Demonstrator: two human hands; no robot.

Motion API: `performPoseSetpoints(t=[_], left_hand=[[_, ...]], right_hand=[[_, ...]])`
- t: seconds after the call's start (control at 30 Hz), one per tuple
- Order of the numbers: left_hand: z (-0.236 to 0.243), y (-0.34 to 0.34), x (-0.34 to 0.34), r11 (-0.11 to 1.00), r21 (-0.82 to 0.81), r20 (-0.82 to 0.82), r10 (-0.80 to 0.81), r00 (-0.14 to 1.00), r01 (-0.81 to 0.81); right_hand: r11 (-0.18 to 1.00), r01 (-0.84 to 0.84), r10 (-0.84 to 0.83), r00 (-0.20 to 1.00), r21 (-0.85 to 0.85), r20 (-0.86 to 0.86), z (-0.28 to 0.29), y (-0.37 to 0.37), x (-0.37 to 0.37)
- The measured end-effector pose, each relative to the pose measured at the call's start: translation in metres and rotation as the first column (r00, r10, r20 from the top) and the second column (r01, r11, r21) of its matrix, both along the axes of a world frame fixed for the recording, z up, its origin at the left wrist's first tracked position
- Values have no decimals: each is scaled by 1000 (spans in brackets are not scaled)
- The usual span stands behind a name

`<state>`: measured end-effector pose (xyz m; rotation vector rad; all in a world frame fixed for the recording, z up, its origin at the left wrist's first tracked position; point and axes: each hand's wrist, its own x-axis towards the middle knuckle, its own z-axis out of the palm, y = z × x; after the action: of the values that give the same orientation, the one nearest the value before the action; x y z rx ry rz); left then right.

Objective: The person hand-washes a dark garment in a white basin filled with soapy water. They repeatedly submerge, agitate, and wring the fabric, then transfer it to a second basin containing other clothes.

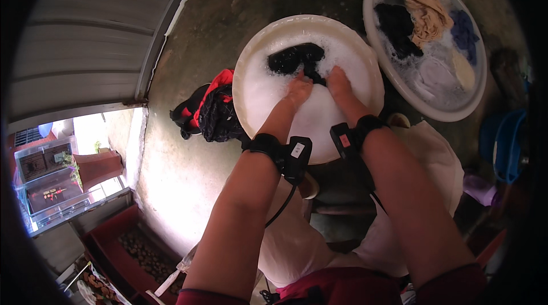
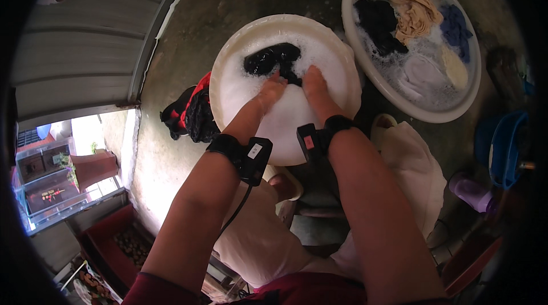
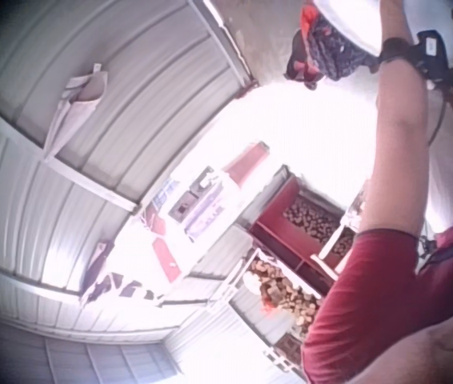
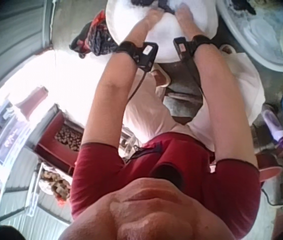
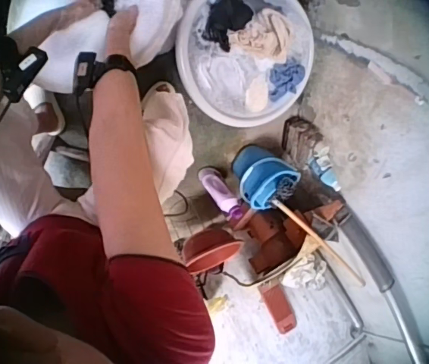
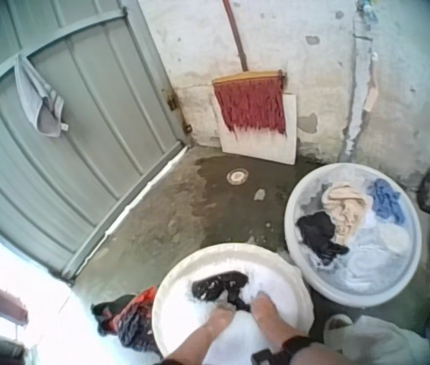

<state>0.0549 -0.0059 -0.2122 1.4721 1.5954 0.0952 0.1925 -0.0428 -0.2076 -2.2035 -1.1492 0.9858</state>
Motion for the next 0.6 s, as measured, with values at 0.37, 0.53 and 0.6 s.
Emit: performPoseSetpoints(t=[0.37,0.53,0.6], left_hand=[[63,31,-31,648,-761,636,733,244,38],[77,32,-27,725,-675,720,688,-92,137],[91,34,-12,732,-670,714,681,164,-120]], right_hand=[[738,-108,102,994,666,49,140,13,-74],[697,-106,146,989,709,4,155,18,-58],[839,363,-253,920,406,-298,146,31,-39]])
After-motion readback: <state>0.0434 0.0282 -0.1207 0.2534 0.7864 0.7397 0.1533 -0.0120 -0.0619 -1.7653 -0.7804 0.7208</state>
